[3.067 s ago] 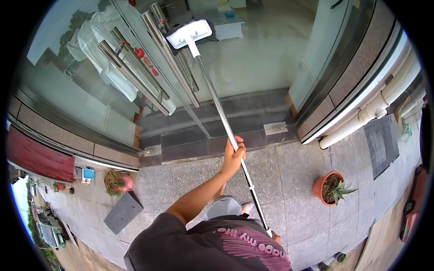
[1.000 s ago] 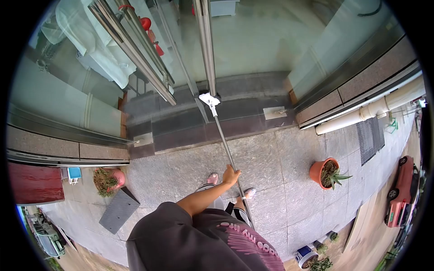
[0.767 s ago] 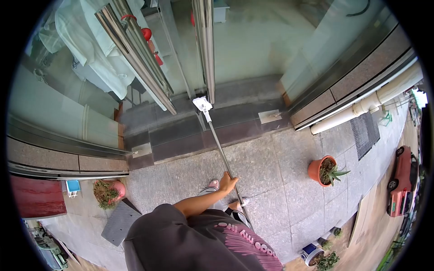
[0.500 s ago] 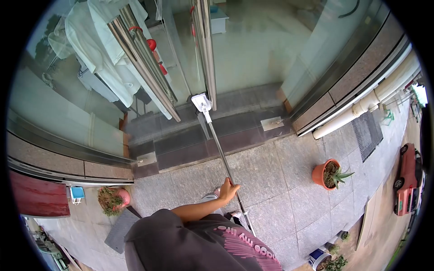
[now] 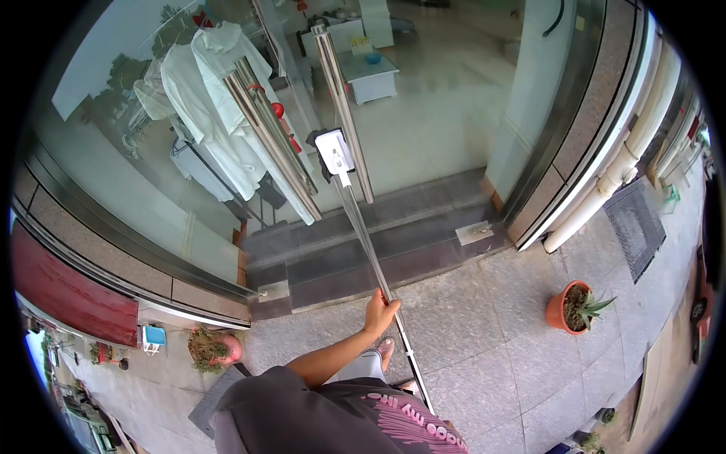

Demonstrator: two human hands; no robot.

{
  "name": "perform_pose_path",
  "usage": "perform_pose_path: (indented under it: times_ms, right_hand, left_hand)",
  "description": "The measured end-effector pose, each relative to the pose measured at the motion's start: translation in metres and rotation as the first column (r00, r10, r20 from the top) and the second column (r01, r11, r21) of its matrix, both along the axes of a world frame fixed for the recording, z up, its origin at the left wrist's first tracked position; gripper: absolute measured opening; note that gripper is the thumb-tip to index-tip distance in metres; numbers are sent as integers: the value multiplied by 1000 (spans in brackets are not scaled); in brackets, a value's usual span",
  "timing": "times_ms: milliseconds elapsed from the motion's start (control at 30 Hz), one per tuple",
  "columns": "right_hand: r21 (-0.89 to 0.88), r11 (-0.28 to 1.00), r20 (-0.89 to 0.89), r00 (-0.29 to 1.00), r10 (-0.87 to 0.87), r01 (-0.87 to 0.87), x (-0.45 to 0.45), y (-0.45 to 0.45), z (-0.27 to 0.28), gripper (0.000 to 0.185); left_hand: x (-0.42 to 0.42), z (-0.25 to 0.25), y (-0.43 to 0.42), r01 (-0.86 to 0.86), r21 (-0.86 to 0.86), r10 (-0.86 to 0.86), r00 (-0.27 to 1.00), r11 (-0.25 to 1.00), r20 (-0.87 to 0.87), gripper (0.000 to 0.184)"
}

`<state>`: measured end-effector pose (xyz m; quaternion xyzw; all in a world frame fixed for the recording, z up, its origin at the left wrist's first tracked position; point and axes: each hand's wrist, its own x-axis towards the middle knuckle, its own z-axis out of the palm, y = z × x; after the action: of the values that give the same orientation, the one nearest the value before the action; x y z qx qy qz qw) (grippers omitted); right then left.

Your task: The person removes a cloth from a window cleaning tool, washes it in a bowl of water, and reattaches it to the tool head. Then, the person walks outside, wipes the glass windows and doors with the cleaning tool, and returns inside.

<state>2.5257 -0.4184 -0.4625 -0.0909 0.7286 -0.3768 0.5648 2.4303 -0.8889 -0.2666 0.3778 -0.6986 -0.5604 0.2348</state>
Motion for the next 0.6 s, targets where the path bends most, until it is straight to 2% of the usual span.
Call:
perform_pose_path:
  times_ms: [67, 100, 167, 233, 267, 367, 433, 533, 600]
  right_hand:
    - [2, 1000, 1, 1000, -2, 2, -37, -54, 98, 25]
    - [-16, 1000, 3, 1000, 2, -2, -49, -74, 129, 24]
    - [-115, 993, 36, 999, -9, 13, -67, -98, 161, 18]
    - [-311, 950, 4, 1000, 5, -4, -74, -106, 134, 17]
    - [-166, 986, 100, 995, 27, -10, -79, -120, 157, 15]
    - [-213, 977, 157, 988, 2, 32, -90, -138, 183, 15]
    - [-318, 948, 85, 995, 47, -17, -90, -137, 193, 12]
    - [-332, 941, 102, 989, 103, -64, -87, -136, 169, 20]
    - [-326, 940, 108, 983, 147, -105, -79, -132, 134, 27]
  left_hand:
    - [-4, 19, -3, -10, 44, 14, 997, 999, -74, 24]
    - [-7, 30, -5, -13, 64, 20, 993, 998, -113, 23]
    - [-13, 61, -11, -41, -48, 36, 993, 998, -110, 23]
    - [-18, 101, -17, -49, -96, 38, 993, 994, -115, 23]
    - [-24, 98, -26, -81, -153, 47, 975, 985, -219, 22]
    - [-28, 119, -34, -81, -174, 47, 980, 981, -191, 22]
    - [-24, 123, -33, -83, -140, 54, 978, 987, -202, 27]
    - [-23, 163, -19, -141, -193, 93, 967, 971, -238, 25]
    - [-26, 177, -28, -144, -193, 97, 967, 971, -234, 24]
